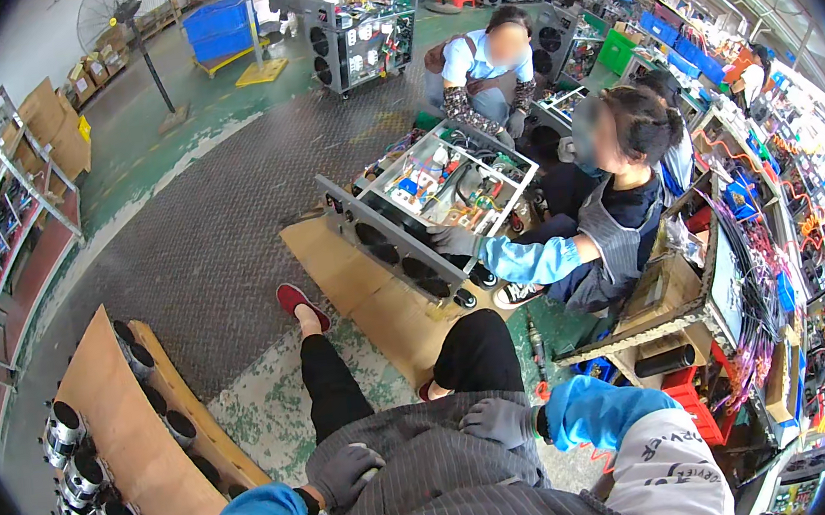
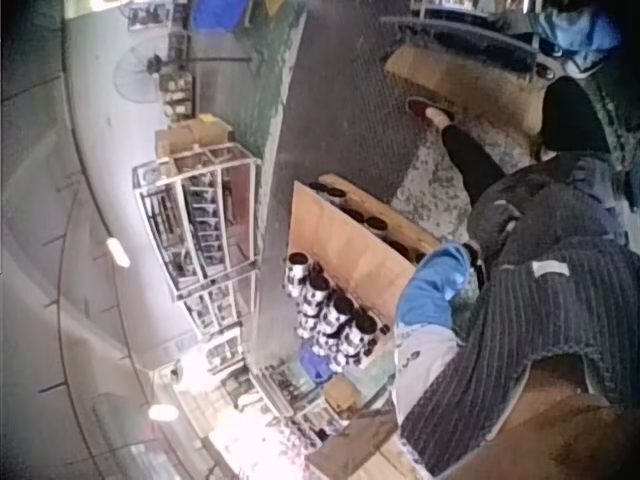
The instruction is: Manually assemble and wire internal components of a large industrial inverter unit.
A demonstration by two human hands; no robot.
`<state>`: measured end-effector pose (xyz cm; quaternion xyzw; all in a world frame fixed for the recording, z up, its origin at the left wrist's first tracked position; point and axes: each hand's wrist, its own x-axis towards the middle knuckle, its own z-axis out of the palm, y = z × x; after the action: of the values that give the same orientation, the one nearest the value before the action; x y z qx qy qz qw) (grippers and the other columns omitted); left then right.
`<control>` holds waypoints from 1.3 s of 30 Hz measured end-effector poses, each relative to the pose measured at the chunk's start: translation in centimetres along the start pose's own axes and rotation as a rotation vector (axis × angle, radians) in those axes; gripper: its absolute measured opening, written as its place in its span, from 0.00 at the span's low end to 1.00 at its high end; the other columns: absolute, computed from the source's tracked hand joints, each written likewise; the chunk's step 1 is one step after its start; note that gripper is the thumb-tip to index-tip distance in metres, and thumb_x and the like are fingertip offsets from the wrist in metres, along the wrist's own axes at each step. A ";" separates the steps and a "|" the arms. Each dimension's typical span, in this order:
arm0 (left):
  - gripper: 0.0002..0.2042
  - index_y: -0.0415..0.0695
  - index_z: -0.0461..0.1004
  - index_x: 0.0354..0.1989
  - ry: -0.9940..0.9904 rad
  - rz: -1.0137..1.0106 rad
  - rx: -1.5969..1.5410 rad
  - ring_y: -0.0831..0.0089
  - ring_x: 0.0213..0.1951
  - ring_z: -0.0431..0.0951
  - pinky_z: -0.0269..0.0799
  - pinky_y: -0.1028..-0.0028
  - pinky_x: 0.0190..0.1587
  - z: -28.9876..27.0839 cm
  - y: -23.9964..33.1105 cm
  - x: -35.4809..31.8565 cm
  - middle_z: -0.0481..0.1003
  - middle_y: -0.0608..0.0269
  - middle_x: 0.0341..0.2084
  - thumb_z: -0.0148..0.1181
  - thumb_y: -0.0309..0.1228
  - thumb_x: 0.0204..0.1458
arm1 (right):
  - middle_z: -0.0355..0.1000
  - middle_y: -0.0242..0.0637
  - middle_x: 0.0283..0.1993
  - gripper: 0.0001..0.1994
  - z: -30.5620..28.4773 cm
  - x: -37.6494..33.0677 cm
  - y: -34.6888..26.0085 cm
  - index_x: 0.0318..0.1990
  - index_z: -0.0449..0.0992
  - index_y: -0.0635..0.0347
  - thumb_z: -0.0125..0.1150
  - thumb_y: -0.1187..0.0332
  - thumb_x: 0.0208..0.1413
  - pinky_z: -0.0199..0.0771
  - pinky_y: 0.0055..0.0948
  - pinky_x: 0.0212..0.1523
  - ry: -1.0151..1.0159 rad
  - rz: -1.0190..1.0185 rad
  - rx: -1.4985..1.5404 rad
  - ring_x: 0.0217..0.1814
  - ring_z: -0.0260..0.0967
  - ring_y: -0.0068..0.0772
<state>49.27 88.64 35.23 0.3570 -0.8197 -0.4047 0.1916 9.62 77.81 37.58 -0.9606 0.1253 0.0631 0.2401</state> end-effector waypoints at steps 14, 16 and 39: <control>0.10 0.44 0.76 0.45 0.026 -0.011 -0.038 0.53 0.50 0.75 0.63 0.55 0.62 0.3 -0.4 0.0 0.77 0.55 0.43 0.54 0.34 0.60 | 0.70 0.41 0.59 0.31 -0.7 0.3 -0.2 0.57 0.73 0.59 0.64 0.64 0.40 0.70 0.43 0.59 -0.024 0.006 0.013 0.59 0.69 0.47; 0.10 0.44 0.76 0.46 0.019 -0.009 -0.022 0.53 0.50 0.75 0.63 0.55 0.62 0.3 -0.4 0.1 0.77 0.55 0.43 0.54 0.34 0.60 | 0.70 0.41 0.59 0.30 -0.7 0.3 -0.2 0.57 0.73 0.59 0.64 0.64 0.40 0.70 0.43 0.59 -0.038 0.010 0.005 0.59 0.69 0.48; 0.10 0.45 0.76 0.46 -0.017 -0.034 -0.022 0.54 0.51 0.74 0.63 0.56 0.63 -0.5 0.2 0.4 0.77 0.56 0.45 0.54 0.33 0.60 | 0.71 0.42 0.59 0.28 0.5 0.0 0.4 0.56 0.73 0.59 0.62 0.62 0.43 0.71 0.45 0.59 0.012 -0.019 0.025 0.59 0.69 0.48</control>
<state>49.16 88.15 35.70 0.3653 -0.8107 -0.4200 0.1815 9.50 77.66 36.96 -0.9590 0.1182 0.0533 0.2521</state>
